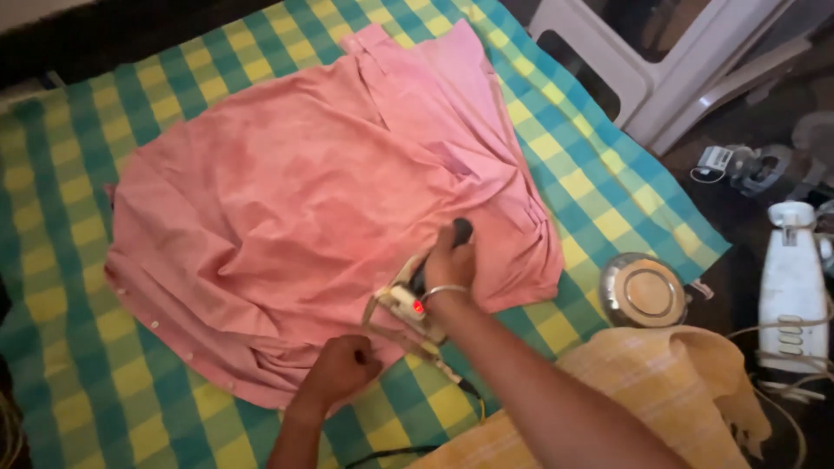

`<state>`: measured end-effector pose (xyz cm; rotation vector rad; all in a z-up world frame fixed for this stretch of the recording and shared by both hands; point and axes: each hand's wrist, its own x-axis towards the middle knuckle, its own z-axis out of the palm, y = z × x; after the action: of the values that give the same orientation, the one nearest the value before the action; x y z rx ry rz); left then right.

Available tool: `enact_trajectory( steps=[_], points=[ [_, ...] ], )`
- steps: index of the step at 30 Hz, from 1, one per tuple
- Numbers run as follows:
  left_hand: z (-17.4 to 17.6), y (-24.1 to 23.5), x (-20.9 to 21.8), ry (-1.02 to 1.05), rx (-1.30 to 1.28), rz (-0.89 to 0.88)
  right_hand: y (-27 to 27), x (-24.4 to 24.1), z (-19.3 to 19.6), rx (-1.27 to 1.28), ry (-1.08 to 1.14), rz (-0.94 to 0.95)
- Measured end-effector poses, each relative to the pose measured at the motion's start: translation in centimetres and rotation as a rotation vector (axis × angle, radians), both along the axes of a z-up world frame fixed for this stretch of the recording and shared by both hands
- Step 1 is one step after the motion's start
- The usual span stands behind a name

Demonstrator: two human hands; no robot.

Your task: Ironing a pink shirt on a checkered surface.

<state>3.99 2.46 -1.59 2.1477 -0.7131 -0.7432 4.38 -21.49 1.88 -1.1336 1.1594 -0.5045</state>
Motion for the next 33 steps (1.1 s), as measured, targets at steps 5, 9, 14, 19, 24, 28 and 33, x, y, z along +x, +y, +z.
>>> enact_trajectory(
  steps=[5,9,14,19,24,28,33],
  points=[
    [-0.8,0.3,0.4,-0.062,-0.013,-0.026,-8.5,1.8,-1.8,-0.498,0.294,0.011],
    [-0.1,0.2,0.0,-0.132,-0.091,-0.030,-8.0,1.7,0.5,-0.475,0.266,-0.004],
    [0.1,0.1,-0.1,-0.047,-0.068,0.001,-4.6,1.0,-1.6,-0.365,0.317,-0.082],
    [-0.7,0.4,0.2,-0.097,-0.108,-0.025,2.0,-0.5,4.3,-0.188,0.252,-0.035],
    [0.4,0.1,-0.4,0.052,-0.085,0.025,-1.3,-0.2,0.7,-0.212,0.256,0.036],
    [0.0,0.6,-0.3,-0.071,-0.089,-0.002,-6.2,0.5,-0.2,-0.348,0.323,-0.039],
    [1.1,0.4,0.1,-0.131,-0.079,-0.004,-6.4,1.6,0.8,-0.321,0.307,-0.112]
  ],
)
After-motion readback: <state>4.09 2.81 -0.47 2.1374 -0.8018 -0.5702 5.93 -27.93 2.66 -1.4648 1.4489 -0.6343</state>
